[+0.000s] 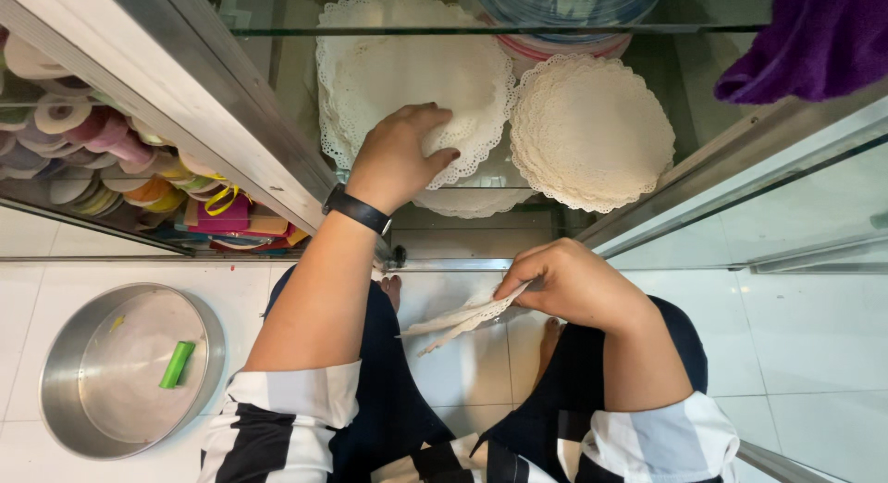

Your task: The person sits on the floor and repeatedly picks up individual white paper doilies from a glass shelf. They separate the doilies, unfold them, and place them into a neat stack on the shelf.

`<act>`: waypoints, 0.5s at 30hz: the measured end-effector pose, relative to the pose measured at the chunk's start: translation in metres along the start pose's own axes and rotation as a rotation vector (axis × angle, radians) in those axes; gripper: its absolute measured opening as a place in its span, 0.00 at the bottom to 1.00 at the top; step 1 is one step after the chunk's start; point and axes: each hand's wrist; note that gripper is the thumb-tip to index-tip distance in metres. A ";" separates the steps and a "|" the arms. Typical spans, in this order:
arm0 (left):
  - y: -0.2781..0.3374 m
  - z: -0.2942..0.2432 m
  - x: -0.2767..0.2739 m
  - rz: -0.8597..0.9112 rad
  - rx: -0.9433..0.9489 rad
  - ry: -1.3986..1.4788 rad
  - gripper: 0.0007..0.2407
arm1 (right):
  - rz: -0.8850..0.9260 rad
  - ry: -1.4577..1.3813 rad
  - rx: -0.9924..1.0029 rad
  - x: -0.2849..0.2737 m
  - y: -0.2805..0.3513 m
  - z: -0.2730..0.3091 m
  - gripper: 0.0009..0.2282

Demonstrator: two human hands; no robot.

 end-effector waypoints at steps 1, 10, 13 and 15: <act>0.002 -0.002 -0.002 -0.005 -0.009 0.032 0.22 | -0.008 0.006 -0.001 0.001 0.000 0.000 0.04; -0.001 0.002 -0.003 -0.117 -0.033 0.053 0.21 | -0.067 0.027 -0.006 0.002 -0.003 -0.006 0.05; 0.001 0.001 -0.004 -0.205 -0.004 0.069 0.21 | -0.080 0.036 0.000 0.005 -0.003 -0.011 0.04; 0.010 -0.008 -0.009 -0.281 0.052 0.094 0.17 | -0.091 0.052 -0.001 0.006 -0.003 -0.011 0.04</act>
Point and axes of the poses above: each hand's wrist, its own y-axis away from the middle knuckle, its own x-axis out of the palm, z = x × y, and after that the axes turned 6 degrees about -x, right-handed
